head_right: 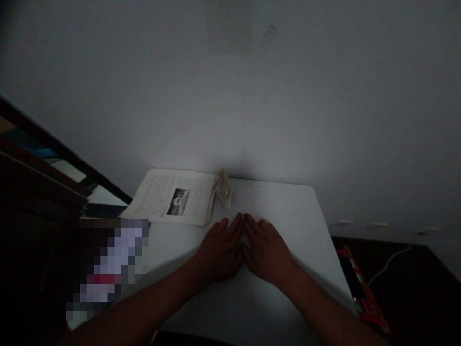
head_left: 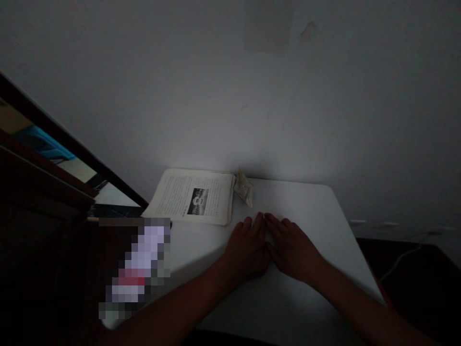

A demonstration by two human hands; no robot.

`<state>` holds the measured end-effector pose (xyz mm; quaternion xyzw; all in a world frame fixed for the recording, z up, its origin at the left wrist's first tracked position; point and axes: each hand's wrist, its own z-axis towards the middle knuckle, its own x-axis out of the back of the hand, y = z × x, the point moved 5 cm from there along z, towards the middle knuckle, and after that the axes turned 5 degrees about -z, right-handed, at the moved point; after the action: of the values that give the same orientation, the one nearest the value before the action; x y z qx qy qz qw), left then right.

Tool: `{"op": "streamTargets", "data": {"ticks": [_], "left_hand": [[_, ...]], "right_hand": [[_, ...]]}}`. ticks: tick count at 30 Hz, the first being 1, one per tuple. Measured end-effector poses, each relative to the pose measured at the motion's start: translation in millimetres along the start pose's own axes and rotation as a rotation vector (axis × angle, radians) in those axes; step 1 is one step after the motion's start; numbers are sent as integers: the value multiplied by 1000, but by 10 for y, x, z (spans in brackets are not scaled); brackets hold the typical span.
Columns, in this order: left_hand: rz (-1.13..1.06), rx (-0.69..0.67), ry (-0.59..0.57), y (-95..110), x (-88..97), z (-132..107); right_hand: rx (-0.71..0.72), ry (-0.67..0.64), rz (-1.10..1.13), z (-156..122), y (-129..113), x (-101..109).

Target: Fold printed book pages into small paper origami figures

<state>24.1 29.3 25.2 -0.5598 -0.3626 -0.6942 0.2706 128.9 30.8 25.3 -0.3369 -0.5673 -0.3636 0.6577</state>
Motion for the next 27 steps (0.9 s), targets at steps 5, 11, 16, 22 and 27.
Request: {"op": "streamTargets", "data": {"ticks": [5,11,16,22,27], "left_hand": [[-48,-8,-2,-43,-29,41],[-81,10,23,-71,-12,82],[-94,35,41,-66,-3,77],[-120,55,46,-96,-1,26],[-291,104,78,-186,72,-18]], "right_hand": [[13,-20,5,87,24,-39],[13,-48,30,246,28,5],[-30,-85,64,314,39,63],[-162,-54,177,348,166,45],[-315,7,557,312,382,-13]]}}
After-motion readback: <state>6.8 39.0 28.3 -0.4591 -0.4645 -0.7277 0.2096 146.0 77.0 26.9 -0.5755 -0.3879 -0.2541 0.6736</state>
